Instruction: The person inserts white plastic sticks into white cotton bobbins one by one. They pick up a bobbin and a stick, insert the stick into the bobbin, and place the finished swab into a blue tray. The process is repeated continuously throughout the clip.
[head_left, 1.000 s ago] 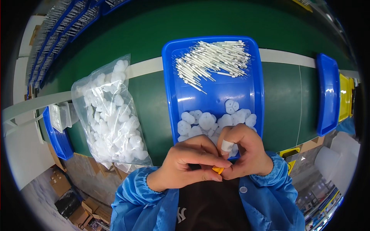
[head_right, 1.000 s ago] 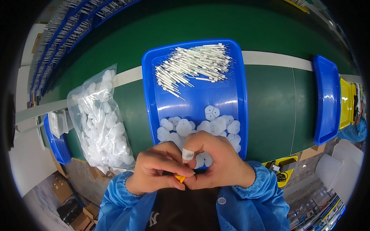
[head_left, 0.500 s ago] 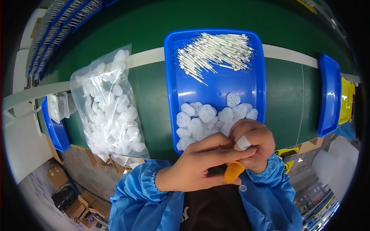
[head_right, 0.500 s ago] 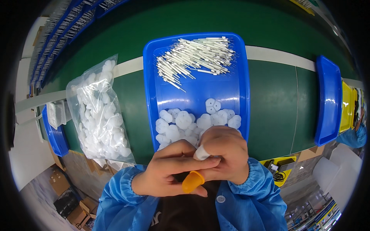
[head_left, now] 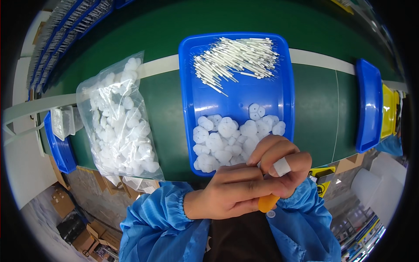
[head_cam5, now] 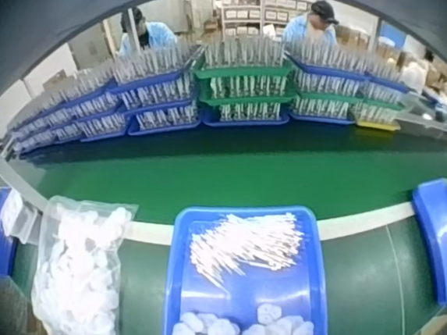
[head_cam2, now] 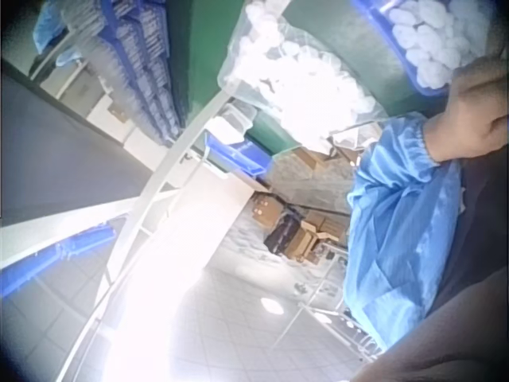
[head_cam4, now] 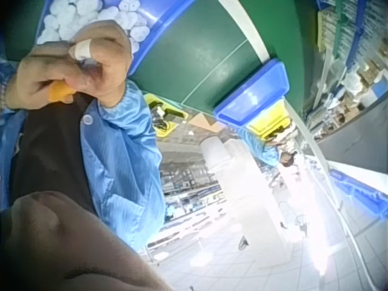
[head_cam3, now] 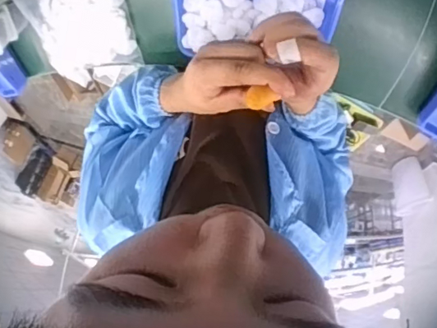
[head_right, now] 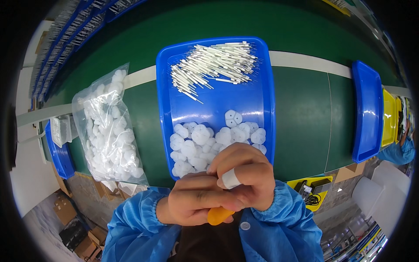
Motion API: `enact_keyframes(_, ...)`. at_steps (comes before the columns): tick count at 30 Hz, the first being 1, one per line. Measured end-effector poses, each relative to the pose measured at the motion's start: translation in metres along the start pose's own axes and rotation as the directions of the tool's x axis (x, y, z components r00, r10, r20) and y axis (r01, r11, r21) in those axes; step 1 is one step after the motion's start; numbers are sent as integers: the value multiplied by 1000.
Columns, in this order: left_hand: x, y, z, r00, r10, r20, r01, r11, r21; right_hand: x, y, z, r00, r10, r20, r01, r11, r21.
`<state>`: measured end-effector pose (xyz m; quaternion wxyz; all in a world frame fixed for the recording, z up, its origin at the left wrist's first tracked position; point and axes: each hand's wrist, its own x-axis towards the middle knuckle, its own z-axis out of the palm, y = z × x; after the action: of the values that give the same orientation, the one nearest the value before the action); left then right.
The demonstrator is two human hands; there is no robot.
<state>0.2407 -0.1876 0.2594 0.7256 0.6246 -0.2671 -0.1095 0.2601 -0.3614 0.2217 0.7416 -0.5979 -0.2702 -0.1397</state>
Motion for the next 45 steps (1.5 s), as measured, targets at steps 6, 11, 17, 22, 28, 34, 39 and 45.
enact_keyframes(6,-8,-4,5,991,-116,66,112,992,64,12,-9,-4,992,110,67,-113,992,59)
enact_keyframes(11,-6,5,-8,920,-380,95,384,923,-30,-8,-14,23,782,610,-127,-438,683,585)
enact_keyframes(17,2,20,-17,902,-403,153,428,879,-212,-22,-15,22,920,376,-115,-363,925,115)
enact_keyframes(22,-2,24,-4,818,-550,170,576,772,-270,-29,-15,24,927,340,-160,-308,932,191)
enact_keyframes(28,-17,15,14,867,-491,85,498,850,-175,-19,-26,21,891,426,-154,-378,887,265)
enact_keyframes(34,-31,5,31,934,-353,-60,356,933,56,-33,-25,13,878,479,-15,-462,854,240)
enact_keyframes(39,-41,13,26,891,-453,-20,438,872,-218,-45,-37,8,880,473,-38,-470,880,63)
enact_keyframes(45,-65,-3,60,851,-525,-1,487,790,-372,-53,-42,0,913,408,-2,-407,911,-68)
